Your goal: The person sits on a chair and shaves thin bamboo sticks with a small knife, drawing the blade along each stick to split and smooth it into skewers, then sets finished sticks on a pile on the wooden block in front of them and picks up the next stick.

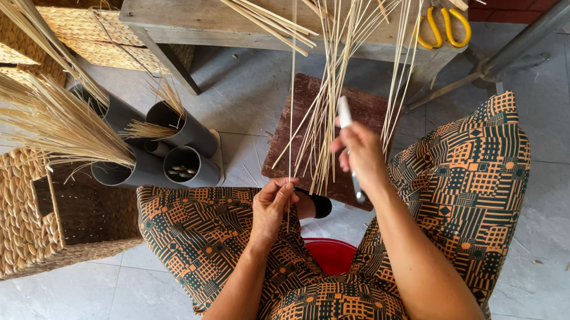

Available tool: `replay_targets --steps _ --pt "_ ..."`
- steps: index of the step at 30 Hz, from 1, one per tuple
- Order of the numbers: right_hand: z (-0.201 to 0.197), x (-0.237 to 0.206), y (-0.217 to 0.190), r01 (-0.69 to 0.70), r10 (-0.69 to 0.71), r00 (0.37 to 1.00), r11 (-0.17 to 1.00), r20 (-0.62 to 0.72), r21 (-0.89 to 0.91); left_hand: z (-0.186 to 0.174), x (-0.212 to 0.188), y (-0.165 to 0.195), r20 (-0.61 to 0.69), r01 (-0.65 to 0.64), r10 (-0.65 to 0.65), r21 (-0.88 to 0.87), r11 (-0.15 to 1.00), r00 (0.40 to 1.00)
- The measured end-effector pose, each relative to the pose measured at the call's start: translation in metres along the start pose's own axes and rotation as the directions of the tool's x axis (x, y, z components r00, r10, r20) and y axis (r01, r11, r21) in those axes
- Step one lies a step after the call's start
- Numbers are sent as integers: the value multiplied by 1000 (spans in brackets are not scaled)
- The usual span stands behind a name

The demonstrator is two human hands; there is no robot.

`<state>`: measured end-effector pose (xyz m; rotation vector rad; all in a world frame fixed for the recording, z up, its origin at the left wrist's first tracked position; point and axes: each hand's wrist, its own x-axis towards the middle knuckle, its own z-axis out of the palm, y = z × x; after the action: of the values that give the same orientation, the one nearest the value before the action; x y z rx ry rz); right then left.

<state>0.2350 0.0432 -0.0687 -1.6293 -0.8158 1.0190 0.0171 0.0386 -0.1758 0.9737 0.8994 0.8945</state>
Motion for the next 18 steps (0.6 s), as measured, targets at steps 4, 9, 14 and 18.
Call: replay_targets --steps 4,9,14,18 --pt "-3 -44 -15 4 -43 928 994 371 105 7 -14 22 70 -51 50 14 999 996" --pt "-11 -72 -26 -27 -32 851 994 523 105 19 -26 56 209 -123 116 19 992 971" --pt "-15 -75 -28 2 -84 861 987 502 162 21 -39 97 351 -80 21 154 985 936" --pt "-14 -86 -29 -5 -52 864 994 501 111 30 -44 118 315 29 -70 136 990 947"
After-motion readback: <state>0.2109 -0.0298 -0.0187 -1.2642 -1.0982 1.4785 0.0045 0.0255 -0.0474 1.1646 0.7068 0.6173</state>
